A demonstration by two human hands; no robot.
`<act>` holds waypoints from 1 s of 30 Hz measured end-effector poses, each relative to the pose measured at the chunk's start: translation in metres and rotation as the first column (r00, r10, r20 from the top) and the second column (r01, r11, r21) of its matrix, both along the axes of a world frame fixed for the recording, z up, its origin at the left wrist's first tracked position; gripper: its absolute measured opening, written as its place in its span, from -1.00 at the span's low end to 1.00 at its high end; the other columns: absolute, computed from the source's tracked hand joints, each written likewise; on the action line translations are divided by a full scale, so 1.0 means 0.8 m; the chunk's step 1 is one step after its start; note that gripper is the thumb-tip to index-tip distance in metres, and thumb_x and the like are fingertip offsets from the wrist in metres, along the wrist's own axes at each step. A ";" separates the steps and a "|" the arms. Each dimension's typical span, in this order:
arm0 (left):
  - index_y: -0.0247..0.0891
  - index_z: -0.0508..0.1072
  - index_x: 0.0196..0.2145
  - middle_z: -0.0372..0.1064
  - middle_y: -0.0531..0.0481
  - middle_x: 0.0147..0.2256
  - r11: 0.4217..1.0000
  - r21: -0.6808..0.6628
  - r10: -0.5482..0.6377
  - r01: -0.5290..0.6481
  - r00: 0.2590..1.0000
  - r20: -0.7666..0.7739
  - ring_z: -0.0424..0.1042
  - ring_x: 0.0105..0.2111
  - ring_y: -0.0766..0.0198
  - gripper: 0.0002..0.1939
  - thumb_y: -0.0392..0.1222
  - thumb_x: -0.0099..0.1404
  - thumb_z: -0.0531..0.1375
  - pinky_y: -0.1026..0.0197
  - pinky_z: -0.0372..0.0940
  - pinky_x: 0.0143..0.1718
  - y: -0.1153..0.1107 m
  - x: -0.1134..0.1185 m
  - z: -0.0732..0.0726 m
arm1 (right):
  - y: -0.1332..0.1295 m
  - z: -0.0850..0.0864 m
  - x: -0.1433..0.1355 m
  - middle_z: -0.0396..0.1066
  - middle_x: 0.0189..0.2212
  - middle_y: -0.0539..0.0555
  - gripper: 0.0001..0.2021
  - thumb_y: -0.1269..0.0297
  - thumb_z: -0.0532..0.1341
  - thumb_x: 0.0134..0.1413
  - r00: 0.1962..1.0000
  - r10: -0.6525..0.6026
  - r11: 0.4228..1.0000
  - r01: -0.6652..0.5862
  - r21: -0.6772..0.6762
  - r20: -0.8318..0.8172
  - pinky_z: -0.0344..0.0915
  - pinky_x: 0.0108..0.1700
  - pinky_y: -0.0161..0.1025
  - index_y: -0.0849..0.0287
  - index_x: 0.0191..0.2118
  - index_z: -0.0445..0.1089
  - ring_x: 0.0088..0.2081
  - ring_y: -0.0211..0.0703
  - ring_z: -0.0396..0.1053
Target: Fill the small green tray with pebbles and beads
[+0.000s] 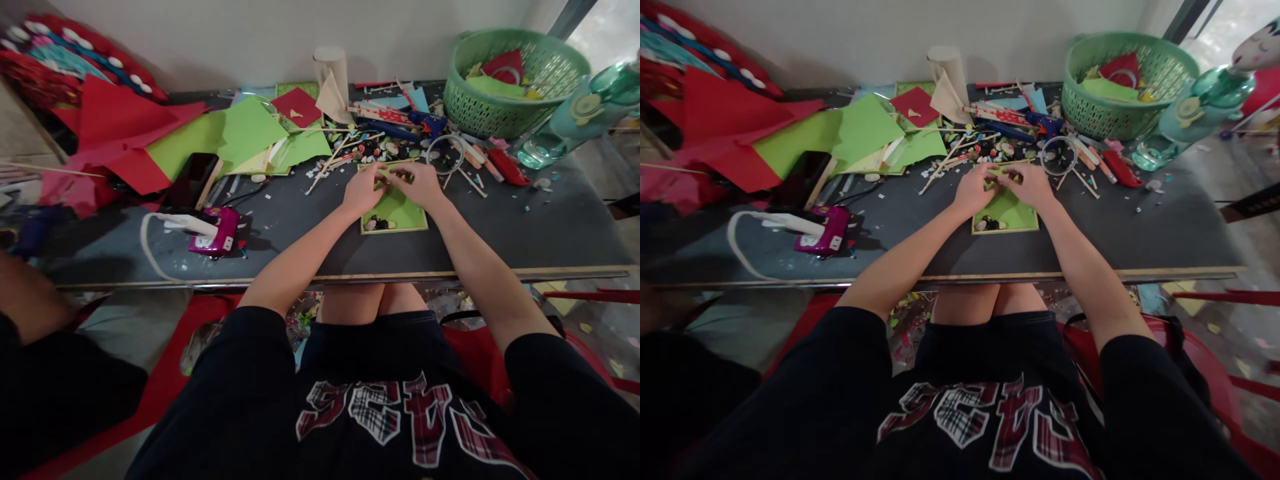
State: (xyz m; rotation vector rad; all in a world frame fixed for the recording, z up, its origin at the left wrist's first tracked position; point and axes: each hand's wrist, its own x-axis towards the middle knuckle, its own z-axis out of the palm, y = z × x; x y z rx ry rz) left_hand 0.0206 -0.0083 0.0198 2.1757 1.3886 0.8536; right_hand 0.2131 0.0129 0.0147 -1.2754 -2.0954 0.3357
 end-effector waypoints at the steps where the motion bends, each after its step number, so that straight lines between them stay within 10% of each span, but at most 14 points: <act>1: -0.16 0.35 0.10 0.61 -0.08 -0.13 0.999 -0.037 0.012 -0.011 1.000 0.026 0.55 -0.10 0.12 -0.58 -0.26 0.29 0.25 0.11 0.42 -0.11 0.001 -0.001 -0.001 | 0.000 -0.001 -0.002 0.57 -0.39 0.12 -0.64 -0.08 0.27 0.17 1.000 0.007 1.000 -0.006 -0.030 0.026 0.30 -0.30 -0.13 0.12 -0.22 0.61 -0.40 -0.07 0.41; 16: -0.18 0.28 -0.17 0.58 -0.08 -0.18 0.996 -0.087 -0.003 0.020 0.982 0.187 0.53 -0.25 0.31 -0.80 -0.35 0.33 0.23 0.21 0.38 -0.14 0.007 -0.003 -0.003 | -0.007 0.003 0.000 0.47 -0.55 0.03 -0.72 0.05 0.32 0.08 1.000 0.000 1.000 0.000 -0.011 -0.021 0.22 -0.33 -0.15 0.10 -0.53 0.48 -0.48 -0.11 0.37; 24: -0.20 0.34 -0.20 0.56 -0.06 -0.17 1.000 0.012 -0.025 0.023 0.980 0.197 0.54 -0.19 0.28 -0.84 -0.33 0.28 0.21 0.25 0.40 -0.17 0.007 -0.005 -0.004 | -0.018 0.013 -0.006 0.59 -0.35 0.12 -0.70 0.05 0.30 0.08 0.973 0.111 0.993 -0.116 -0.009 -0.204 0.33 -0.29 -0.14 0.13 -0.19 0.62 -0.40 -0.11 0.43; 30: -0.15 0.40 -0.18 0.56 -0.09 -0.13 0.996 0.083 -0.002 -0.009 0.992 0.127 0.53 -0.19 0.24 -0.92 -0.17 0.37 0.19 0.18 0.42 -0.13 0.002 -0.007 -0.001 | -0.018 0.016 -0.004 0.55 -0.41 0.11 -0.59 -0.18 0.28 0.12 0.979 0.053 0.996 -0.065 -0.058 -0.195 0.34 -0.26 -0.10 0.10 -0.34 0.57 -0.42 -0.11 0.39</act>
